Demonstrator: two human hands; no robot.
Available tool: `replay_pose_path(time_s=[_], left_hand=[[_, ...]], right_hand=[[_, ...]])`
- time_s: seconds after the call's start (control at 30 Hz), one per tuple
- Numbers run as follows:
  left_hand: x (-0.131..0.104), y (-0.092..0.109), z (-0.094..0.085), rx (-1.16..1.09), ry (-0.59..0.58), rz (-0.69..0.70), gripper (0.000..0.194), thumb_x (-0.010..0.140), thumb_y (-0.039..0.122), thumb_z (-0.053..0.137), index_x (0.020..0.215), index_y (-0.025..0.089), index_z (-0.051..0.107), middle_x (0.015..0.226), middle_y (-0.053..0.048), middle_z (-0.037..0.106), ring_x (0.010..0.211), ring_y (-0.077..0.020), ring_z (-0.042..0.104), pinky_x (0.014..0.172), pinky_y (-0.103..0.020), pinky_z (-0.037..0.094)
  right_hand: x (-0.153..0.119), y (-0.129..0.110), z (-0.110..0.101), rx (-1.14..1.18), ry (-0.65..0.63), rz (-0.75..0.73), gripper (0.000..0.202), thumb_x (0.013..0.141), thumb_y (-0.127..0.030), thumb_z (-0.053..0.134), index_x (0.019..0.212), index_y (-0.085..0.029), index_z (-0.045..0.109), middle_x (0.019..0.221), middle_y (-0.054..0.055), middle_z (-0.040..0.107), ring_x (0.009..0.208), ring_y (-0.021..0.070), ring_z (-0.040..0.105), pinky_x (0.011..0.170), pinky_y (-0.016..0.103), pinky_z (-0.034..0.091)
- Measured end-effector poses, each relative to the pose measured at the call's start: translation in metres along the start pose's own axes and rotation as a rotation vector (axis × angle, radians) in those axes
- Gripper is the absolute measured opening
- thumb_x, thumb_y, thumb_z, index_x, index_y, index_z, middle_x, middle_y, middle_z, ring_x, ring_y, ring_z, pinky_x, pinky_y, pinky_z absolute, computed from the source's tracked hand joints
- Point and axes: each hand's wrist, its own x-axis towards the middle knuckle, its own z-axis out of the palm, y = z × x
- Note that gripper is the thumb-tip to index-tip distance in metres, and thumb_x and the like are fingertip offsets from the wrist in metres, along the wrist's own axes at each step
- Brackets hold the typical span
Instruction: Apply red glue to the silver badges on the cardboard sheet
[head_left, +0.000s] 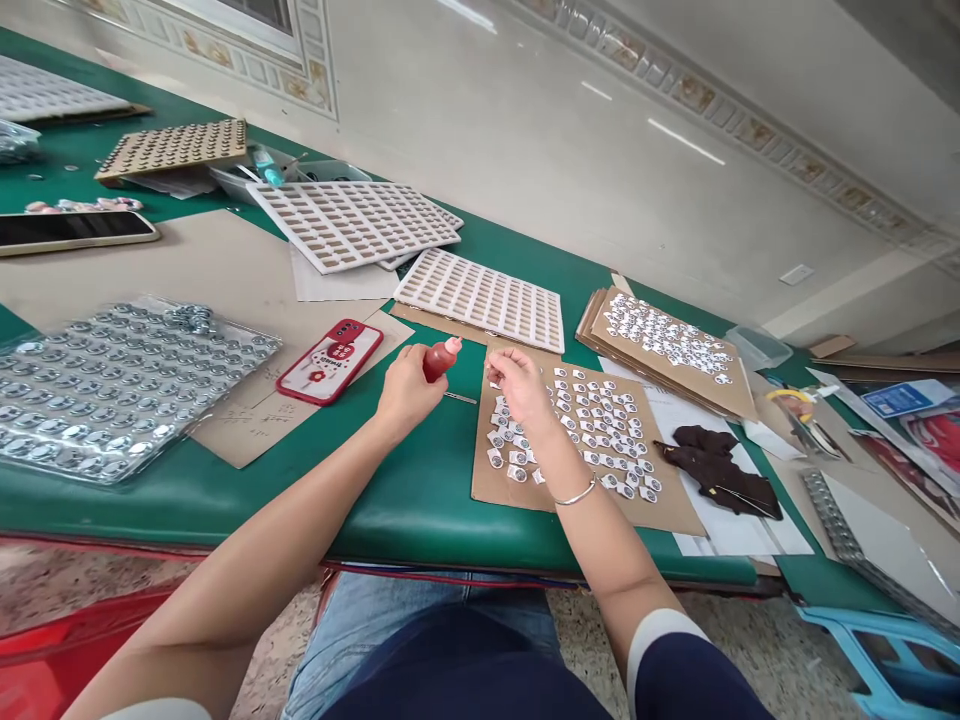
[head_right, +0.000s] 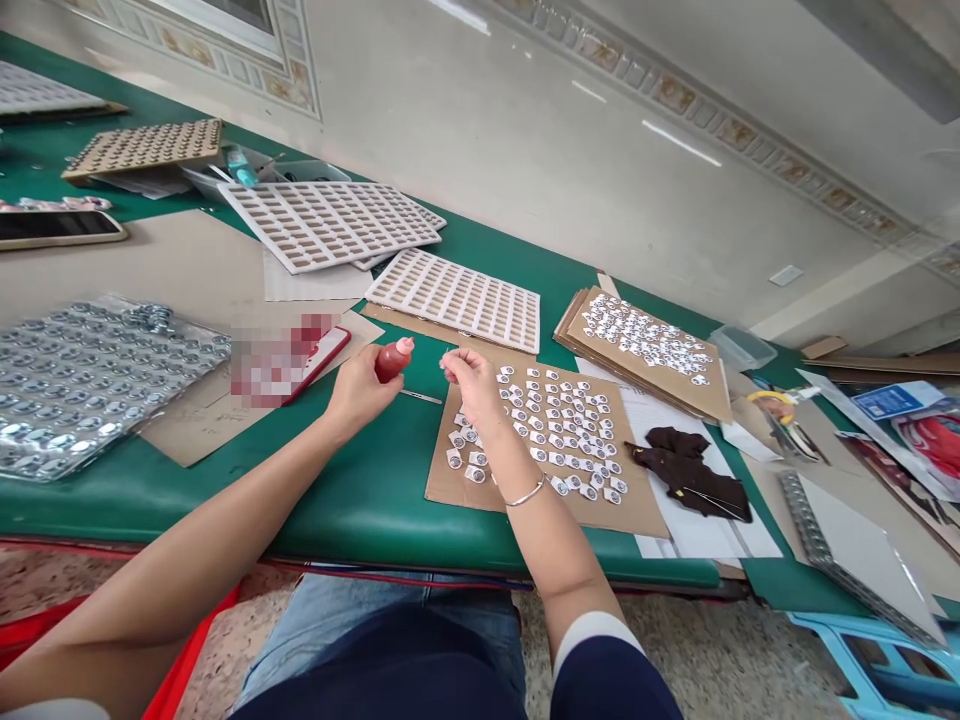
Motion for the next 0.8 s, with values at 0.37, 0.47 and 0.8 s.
replay_pose_path(time_s=[0.37, 0.47, 0.8], left_hand=[[-0.012, 0.009, 0.012, 0.067, -0.136, 0.034, 0.013, 0.067, 0.021, 0.056, 0.075, 0.019, 0.047, 0.083, -0.003, 0.056, 0.070, -0.0189, 0.054, 0.057, -0.027, 0.035], [-0.015, 0.011, 0.014, 0.055, -0.164, 0.013, 0.013, 0.066, 0.022, 0.056, 0.076, 0.019, 0.048, 0.082, -0.003, 0.058, 0.069, -0.0193, 0.055, 0.054, -0.027, 0.034], [-0.007, 0.003, 0.022, -0.111, -0.250, -0.053, 0.042, 0.066, 0.042, 0.062, 0.100, 0.017, 0.058, 0.087, -0.002, 0.065, 0.076, -0.0182, 0.061, 0.068, -0.026, 0.047]], right_hand=[[-0.006, -0.008, -0.003, 0.426, 0.124, 0.083, 0.021, 0.066, -0.036, 0.067, 0.081, -0.022, 0.063, 0.074, -0.002, 0.058, 0.067, 0.0079, 0.054, 0.069, 0.026, 0.046], [-0.007, -0.004, -0.005, 0.424, 0.149, 0.063, 0.018, 0.067, -0.035, 0.067, 0.079, -0.022, 0.061, 0.076, -0.002, 0.060, 0.069, 0.0085, 0.057, 0.072, 0.027, 0.047], [-0.011, -0.002, -0.042, 0.024, 0.269, -0.142, 0.017, 0.076, -0.036, 0.057, 0.083, -0.020, 0.060, 0.078, 0.002, 0.065, 0.072, 0.0124, 0.060, 0.073, 0.029, 0.049]])
